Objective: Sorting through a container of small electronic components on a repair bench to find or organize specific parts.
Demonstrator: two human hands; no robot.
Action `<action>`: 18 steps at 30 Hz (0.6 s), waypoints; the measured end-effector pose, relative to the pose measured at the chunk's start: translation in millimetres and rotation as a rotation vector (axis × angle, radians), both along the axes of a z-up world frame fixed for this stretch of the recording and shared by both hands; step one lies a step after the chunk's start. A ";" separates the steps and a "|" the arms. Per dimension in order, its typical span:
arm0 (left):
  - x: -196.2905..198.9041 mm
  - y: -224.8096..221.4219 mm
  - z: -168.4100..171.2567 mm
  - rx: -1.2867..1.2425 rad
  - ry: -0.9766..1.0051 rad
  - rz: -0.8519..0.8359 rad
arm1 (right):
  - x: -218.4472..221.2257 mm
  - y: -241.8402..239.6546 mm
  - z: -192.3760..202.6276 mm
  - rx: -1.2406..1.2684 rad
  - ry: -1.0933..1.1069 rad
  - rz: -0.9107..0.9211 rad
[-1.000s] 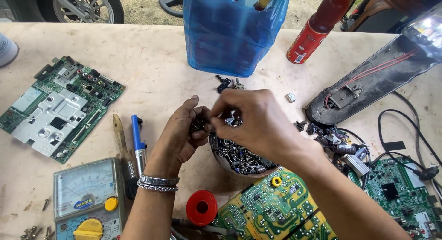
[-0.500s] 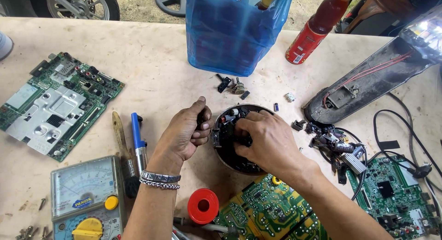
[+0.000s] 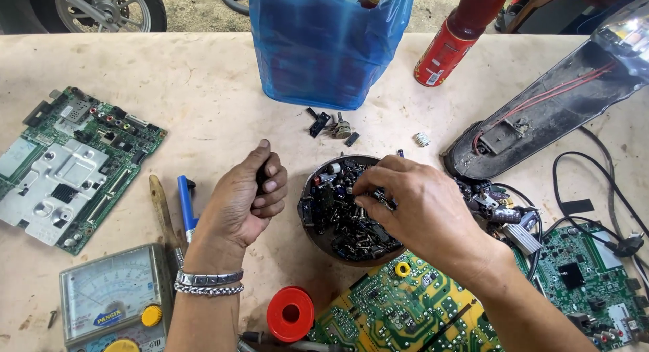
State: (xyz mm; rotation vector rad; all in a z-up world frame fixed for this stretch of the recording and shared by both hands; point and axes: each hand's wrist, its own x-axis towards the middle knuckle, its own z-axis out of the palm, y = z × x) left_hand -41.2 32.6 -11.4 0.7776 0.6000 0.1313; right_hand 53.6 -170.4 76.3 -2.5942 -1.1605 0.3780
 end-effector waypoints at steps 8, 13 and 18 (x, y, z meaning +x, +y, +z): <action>0.4 8.3 -5.1 0.091 -0.018 0.024 | 5.6 8.1 -27.3 -0.034 0.081 0.311; 0.8 3.5 -12.9 0.121 -0.017 0.004 | 6.5 0.8 -4.8 0.008 0.099 0.223; 3.5 -0.7 -11.7 0.146 -0.028 -0.009 | 6.6 14.2 -30.1 0.142 0.191 0.276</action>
